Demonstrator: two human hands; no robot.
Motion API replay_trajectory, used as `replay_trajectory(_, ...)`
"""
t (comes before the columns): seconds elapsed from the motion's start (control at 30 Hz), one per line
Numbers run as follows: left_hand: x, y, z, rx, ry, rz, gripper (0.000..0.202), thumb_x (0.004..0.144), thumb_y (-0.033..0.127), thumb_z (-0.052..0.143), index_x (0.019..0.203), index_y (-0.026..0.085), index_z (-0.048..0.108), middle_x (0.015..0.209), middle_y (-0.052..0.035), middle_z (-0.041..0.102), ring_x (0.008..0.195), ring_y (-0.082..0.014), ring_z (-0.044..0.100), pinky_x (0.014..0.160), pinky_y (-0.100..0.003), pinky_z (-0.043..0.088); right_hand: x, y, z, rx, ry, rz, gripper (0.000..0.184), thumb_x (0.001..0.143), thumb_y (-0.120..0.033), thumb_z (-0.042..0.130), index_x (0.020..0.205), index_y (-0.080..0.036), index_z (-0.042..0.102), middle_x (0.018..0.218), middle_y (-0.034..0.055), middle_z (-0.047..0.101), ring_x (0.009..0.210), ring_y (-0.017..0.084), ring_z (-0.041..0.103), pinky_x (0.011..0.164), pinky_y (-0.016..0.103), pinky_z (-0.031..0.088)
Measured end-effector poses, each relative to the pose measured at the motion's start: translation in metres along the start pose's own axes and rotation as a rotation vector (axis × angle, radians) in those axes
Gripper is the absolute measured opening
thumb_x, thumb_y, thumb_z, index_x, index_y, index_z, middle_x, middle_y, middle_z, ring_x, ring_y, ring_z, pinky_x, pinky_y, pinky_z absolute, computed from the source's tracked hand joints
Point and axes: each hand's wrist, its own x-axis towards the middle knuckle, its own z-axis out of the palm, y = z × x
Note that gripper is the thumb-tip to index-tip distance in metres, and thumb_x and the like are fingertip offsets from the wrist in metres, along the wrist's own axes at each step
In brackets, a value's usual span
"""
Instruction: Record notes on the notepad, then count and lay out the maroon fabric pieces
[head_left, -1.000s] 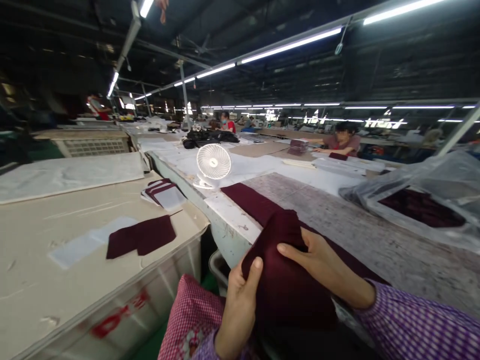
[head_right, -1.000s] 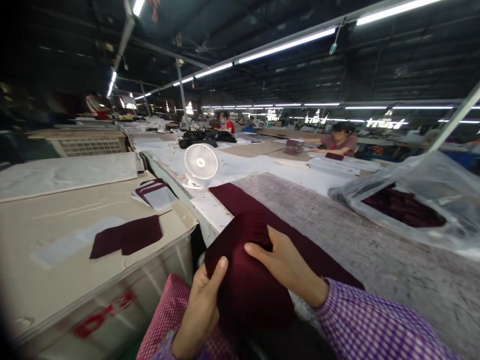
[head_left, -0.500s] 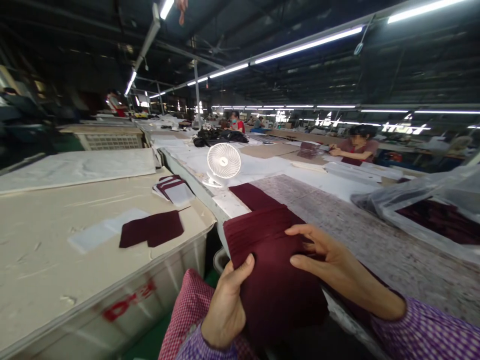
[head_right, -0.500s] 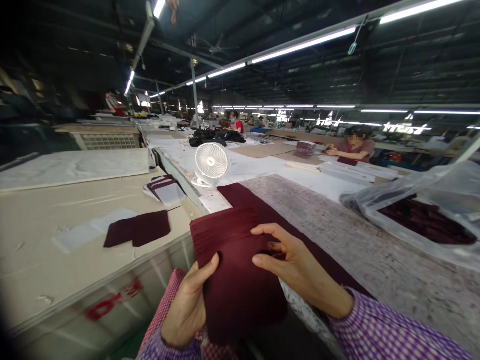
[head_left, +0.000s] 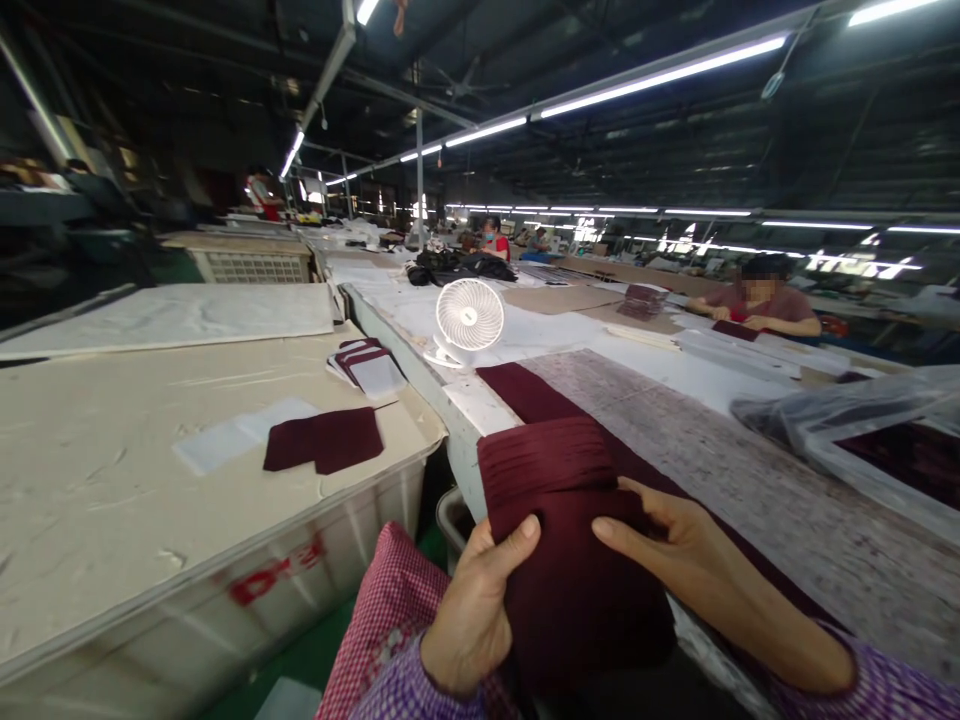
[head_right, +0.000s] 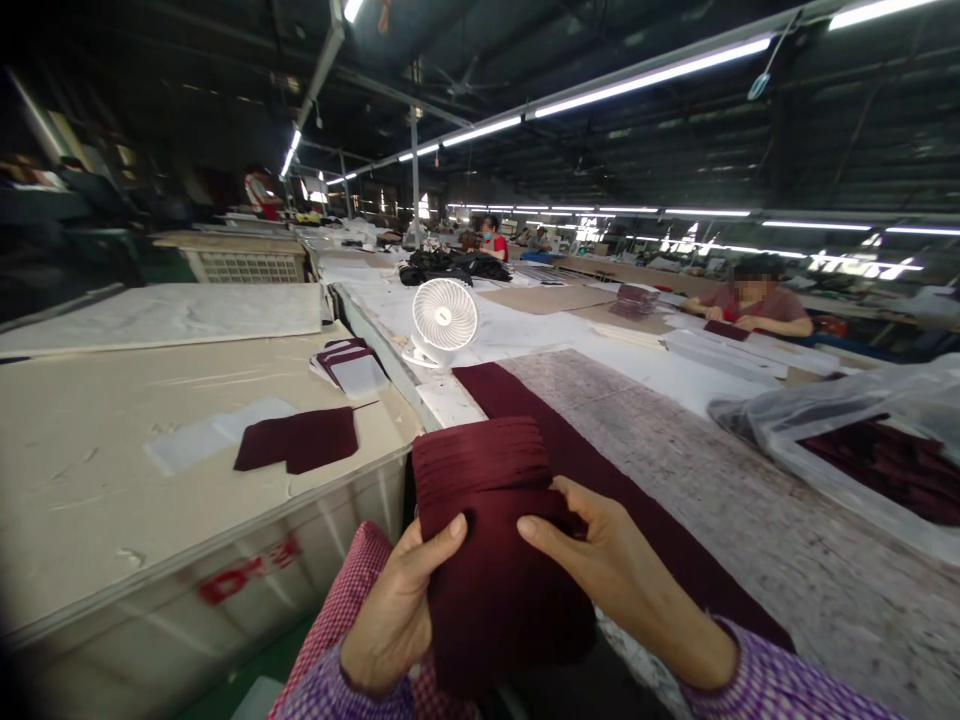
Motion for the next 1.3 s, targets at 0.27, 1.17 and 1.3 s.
replay_trajectory(0.27, 0.001, -0.004, -0.003, -0.019, -0.019, 0.007, 0.040, 0.067, 0.031, 0.085, 0.100, 0.014, 0.071, 0.099, -0.0101, 0.075, 0.100, -0.0280, 0.069, 0.099, -0.042, 0.050, 0.002, 0.003, -0.003, -0.022, -0.026, 0.022, 0.048, 0.081, -0.049, 0.066, 0.120, -0.021, 0.063, 0.116, 0.0065, 0.070, 0.102, 0.026, 0.066, 0.089, 0.038, 0.056)
replay_trajectory(1.17, 0.000, -0.005, -0.005, 0.095, 0.025, 0.047, 0.040, 0.061, 0.026, 0.087, 0.095, 0.014, 0.073, 0.091, -0.0098, 0.076, 0.084, -0.0258, 0.072, 0.088, -0.041, 0.055, 0.003, 0.003, -0.002, -0.278, 0.106, -0.044, 0.030, 0.080, -0.046, 0.064, 0.094, -0.020, 0.061, 0.097, 0.0037, 0.070, 0.090, 0.022, 0.066, 0.080, 0.035, 0.055)
replay_trajectory(1.3, 0.000, 0.000, -0.008, 0.139, -0.003, 0.060, 0.048, 0.063, 0.024, 0.086, 0.108, 0.015, 0.071, 0.095, -0.0099, 0.076, 0.091, -0.0264, 0.071, 0.089, -0.039, 0.055, 0.004, 0.004, -0.003, -0.375, 0.216, -0.120, 0.035, 0.077, -0.044, 0.068, 0.105, -0.025, 0.060, 0.114, 0.0049, 0.066, 0.108, 0.024, 0.061, 0.094, 0.038, 0.050)
